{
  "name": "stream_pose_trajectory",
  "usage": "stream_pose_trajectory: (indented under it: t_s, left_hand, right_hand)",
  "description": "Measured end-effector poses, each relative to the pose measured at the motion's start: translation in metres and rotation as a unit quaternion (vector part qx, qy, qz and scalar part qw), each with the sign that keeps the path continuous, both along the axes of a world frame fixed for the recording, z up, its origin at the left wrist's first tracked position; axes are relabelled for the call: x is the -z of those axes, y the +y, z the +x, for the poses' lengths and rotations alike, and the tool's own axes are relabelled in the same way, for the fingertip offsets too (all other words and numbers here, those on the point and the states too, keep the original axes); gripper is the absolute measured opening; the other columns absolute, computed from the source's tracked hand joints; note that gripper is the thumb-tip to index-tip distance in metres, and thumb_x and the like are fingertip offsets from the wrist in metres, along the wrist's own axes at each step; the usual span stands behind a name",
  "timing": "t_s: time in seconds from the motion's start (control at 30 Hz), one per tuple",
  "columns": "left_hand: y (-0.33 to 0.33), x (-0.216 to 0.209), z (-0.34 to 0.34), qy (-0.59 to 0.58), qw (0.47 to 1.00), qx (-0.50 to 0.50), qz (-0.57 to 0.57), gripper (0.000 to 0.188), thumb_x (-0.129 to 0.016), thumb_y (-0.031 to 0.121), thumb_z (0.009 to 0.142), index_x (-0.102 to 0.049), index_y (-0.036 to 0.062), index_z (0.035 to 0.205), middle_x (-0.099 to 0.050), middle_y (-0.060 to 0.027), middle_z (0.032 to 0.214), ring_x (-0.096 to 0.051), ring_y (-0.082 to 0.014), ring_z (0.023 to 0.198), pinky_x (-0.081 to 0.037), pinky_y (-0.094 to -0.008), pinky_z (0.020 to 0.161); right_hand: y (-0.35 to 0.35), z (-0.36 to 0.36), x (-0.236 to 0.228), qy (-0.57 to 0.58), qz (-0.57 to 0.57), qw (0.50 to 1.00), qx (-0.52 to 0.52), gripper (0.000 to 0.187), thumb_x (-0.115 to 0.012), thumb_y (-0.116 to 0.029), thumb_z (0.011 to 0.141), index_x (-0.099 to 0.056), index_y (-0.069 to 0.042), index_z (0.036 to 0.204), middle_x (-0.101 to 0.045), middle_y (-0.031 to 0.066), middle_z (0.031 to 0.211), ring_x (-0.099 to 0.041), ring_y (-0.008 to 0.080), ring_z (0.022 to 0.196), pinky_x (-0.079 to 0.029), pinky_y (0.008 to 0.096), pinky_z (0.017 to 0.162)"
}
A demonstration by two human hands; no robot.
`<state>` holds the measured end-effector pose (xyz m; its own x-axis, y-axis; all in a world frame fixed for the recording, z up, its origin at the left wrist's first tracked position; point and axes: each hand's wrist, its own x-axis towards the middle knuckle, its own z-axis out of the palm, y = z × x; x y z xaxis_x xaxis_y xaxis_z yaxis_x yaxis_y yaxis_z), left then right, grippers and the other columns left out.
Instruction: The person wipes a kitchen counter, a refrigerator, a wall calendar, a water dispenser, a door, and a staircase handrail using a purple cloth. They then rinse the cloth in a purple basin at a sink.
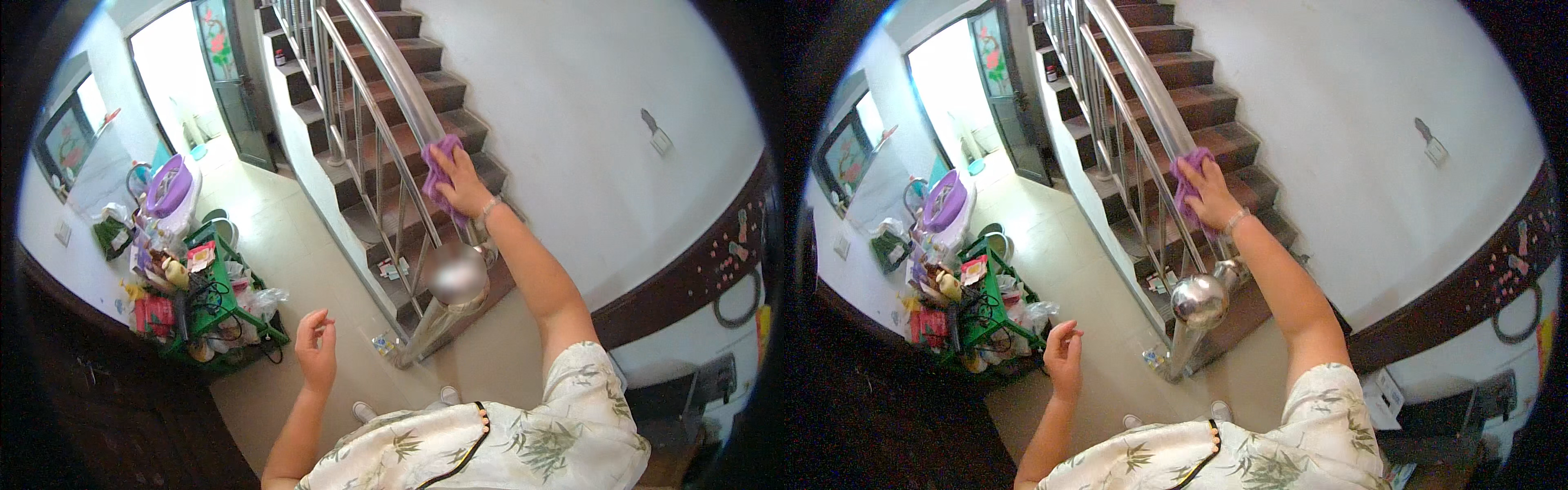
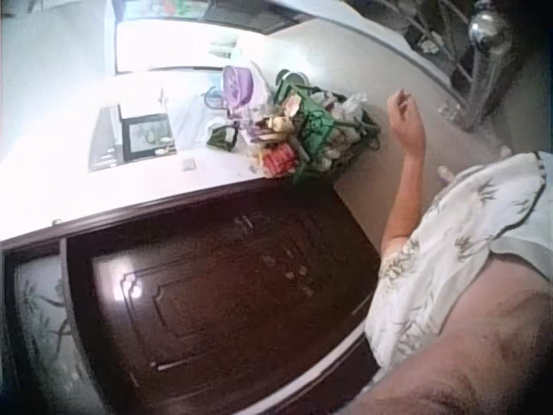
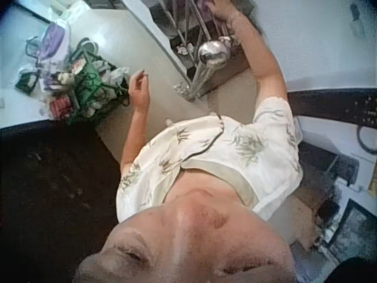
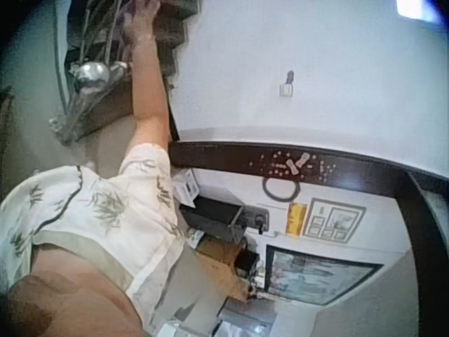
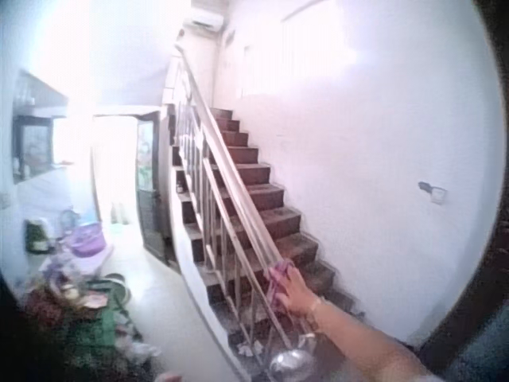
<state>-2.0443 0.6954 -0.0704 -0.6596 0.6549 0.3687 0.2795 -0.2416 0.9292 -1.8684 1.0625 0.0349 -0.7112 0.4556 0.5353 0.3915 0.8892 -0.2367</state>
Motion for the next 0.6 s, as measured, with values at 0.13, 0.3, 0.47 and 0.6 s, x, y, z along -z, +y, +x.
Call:
stream_pose_trajectory:
  t_s: [0.13,0.3,0.47,0.6]
  left_hand:
    - [0.022,0.002,-0.019,0.014,0.997,0.070,0.003,0.025,-0.058,0.001,0.087,-0.059,0.0040,0.111,-0.058,-0.0080,0.112,-0.060,-0.0139,0.091,-0.048,-0.0265,0.076]
    - [0.087,-0.025,0.002,0.033,0.981,0.190,-0.014,0.030,-0.059,0.001,0.085,-0.058,0.0044,0.116,-0.057,-0.0078,0.112,-0.060,-0.0143,0.089,-0.049,-0.0266,0.073]
    - [0.176,-0.082,0.031,0.104,0.946,0.288,0.106,0.045,-0.057,-0.001,0.085,-0.050,0.0045,0.129,-0.052,-0.0120,0.125,-0.057,-0.0168,0.102,-0.049,-0.0264,0.078]
    - [0.220,-0.117,0.035,0.153,0.944,0.249,0.150,0.047,-0.055,-0.001,0.085,-0.047,0.0027,0.131,-0.050,-0.0170,0.128,-0.053,-0.0247,0.114,-0.045,-0.0317,0.089]
  right_hand:
    - [-0.015,0.031,0.019,0.029,-0.101,0.994,-0.026,0.069,-0.060,-0.009,0.081,-0.032,-0.019,0.144,-0.024,0.0248,0.146,-0.029,0.0411,0.133,-0.025,0.0427,0.111]
    - [-0.061,0.110,0.071,0.019,-0.189,0.981,0.029,0.059,-0.052,0.000,0.082,-0.039,-0.012,0.139,-0.041,0.0193,0.139,-0.036,0.0337,0.132,-0.027,0.0382,0.111]
    - [-0.061,0.072,0.013,0.271,-0.221,0.929,0.117,0.057,-0.053,0.000,0.085,-0.038,-0.010,0.139,-0.046,0.0163,0.137,-0.042,0.0281,0.129,-0.035,0.0381,0.106]
    - [-0.035,0.017,-0.006,0.049,-0.034,0.998,0.028,0.083,-0.066,-0.015,0.079,-0.018,-0.009,0.147,-0.039,0.0279,0.132,-0.040,0.0419,0.121,-0.033,0.0429,0.105]
